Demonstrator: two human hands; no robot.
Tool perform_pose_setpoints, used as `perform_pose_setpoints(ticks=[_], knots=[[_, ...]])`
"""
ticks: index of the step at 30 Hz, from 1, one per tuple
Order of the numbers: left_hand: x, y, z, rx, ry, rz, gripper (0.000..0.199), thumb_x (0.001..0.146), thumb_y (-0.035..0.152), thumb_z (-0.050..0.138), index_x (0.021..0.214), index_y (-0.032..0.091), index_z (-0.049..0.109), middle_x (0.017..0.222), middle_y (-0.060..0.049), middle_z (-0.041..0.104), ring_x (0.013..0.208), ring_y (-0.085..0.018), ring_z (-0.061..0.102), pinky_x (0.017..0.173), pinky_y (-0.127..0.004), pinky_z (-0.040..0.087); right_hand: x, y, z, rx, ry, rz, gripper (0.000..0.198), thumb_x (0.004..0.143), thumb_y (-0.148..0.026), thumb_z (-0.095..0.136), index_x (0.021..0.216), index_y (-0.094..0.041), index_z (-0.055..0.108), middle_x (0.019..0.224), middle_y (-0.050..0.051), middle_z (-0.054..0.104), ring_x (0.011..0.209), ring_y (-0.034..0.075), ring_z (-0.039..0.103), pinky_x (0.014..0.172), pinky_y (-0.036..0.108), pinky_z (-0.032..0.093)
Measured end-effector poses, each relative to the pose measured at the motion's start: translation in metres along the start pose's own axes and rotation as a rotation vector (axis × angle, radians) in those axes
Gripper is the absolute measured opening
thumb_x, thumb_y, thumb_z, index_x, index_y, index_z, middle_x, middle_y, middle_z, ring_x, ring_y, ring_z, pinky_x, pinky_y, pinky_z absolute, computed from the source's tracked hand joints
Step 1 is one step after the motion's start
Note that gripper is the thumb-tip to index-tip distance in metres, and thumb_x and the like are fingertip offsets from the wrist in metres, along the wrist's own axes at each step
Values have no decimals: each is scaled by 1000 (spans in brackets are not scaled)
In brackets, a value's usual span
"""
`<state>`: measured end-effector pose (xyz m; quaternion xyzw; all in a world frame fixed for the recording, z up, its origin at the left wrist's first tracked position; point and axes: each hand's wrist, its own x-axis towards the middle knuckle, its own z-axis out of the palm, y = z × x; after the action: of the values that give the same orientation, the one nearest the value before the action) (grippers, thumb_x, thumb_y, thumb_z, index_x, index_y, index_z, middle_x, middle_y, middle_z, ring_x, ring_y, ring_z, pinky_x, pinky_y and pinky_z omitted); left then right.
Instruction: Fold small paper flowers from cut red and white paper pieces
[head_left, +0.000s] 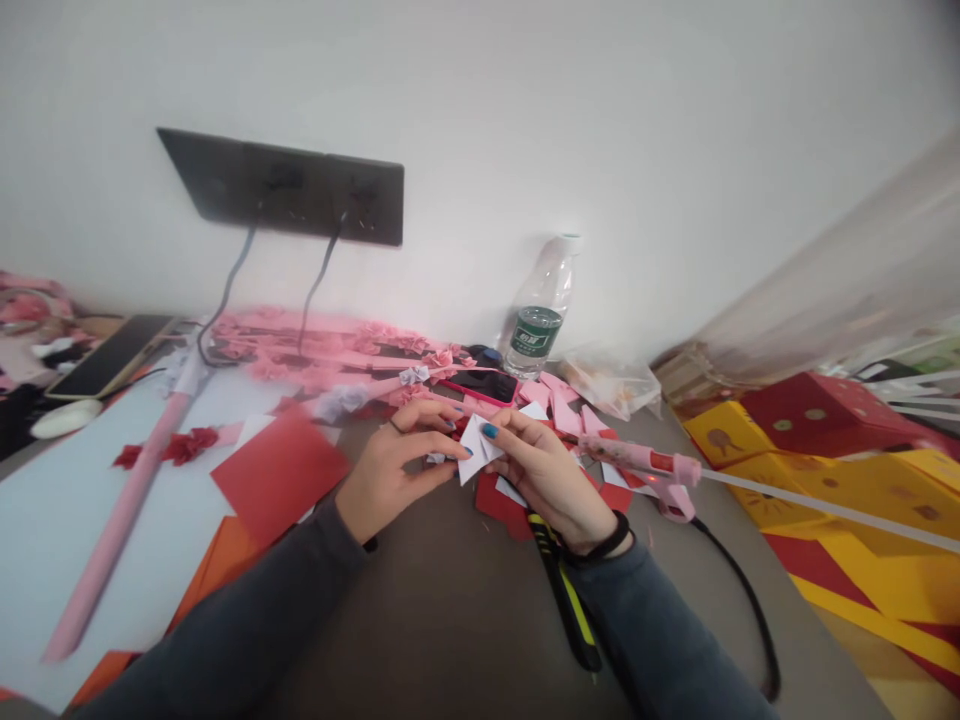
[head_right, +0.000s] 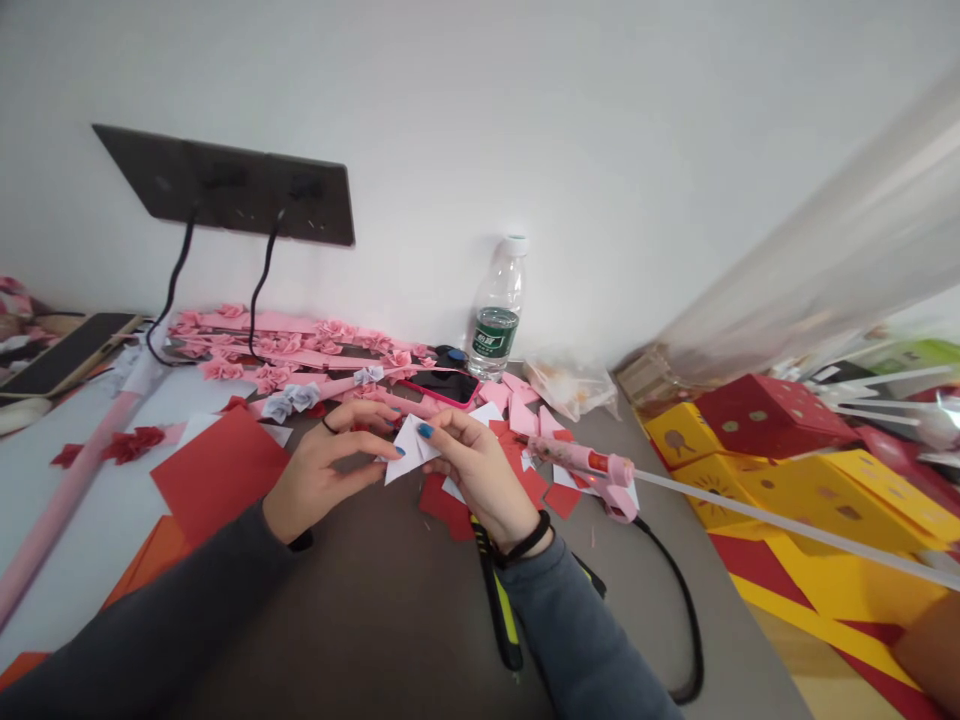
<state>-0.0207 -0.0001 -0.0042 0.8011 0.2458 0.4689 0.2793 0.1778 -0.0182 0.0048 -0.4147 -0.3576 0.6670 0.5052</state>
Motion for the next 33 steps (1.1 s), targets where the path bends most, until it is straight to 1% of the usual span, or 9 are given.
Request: perform_pose_setpoints(ticks=[3,7,10,13,15,20,23,28,33], knots=[[0,-2,0,-56,0,-57,11,82,10,71,84,21,75,118,-10,63,106,-22,64,92,-37,54,-1,1,2,-38,-5,-29,32,67,-41,87,70,-19,64,69,-3,64,60,9,58,57,19,52],[0,-1,4,-326,80,-264,6,81,14,72,77,19,72,113,-9,66,109,-23,64,91,-35,54,-2,8,9,-60,-35,-64,32,70,-43,85,70,-20,63,68,-3,63,62,11,57,61,23,51],[0,0,9,-482,167,-423,5,79,20,74,77,19,70,97,-6,69,97,-21,66,85,-32,54,-3,13,16,-69,-35,-116,33,71,-44,84,70,-20,61,67,-3,61,62,12,54,62,24,47],[0,1,12,-541,241,-544,9,78,24,76,79,19,69,83,-2,68,82,-17,65,78,-28,53,-5,17,20,-78,-25,-156,33,74,-45,81,72,-20,60,72,-2,60,67,13,53,64,25,43],[0,1,13,-558,285,-592,11,76,24,77,79,19,68,79,0,66,77,-15,63,73,-25,51,-5,18,22,-84,-25,-171,34,76,-47,79,73,-21,58,73,-2,59,67,13,51,63,25,42],[0,3,15,-575,324,-639,14,72,23,79,77,18,67,75,2,64,71,-13,59,68,-23,48,-5,18,19,-145,-70,-196,30,81,-46,75,77,-21,59,74,-2,57,67,13,49,64,26,40],[1,4,15,-594,315,-647,14,72,23,79,78,18,68,75,2,65,73,-13,60,68,-23,48,-4,17,17,-253,-72,-249,28,84,-45,72,78,-21,59,75,-1,56,69,14,49,65,26,40],[1,6,13,-575,228,-680,13,76,24,76,87,17,74,85,-3,73,80,-16,65,75,-27,51,-4,14,14,-533,-77,-377,23,90,-42,62,81,-21,58,76,0,56,70,16,51,65,29,41],[1,8,12,-549,165,-686,8,77,22,73,84,17,75,81,-2,73,78,-16,65,74,-27,51,-7,12,12,-721,-35,-473,17,93,-34,58,81,-21,55,79,1,55,70,16,51,64,28,40]])
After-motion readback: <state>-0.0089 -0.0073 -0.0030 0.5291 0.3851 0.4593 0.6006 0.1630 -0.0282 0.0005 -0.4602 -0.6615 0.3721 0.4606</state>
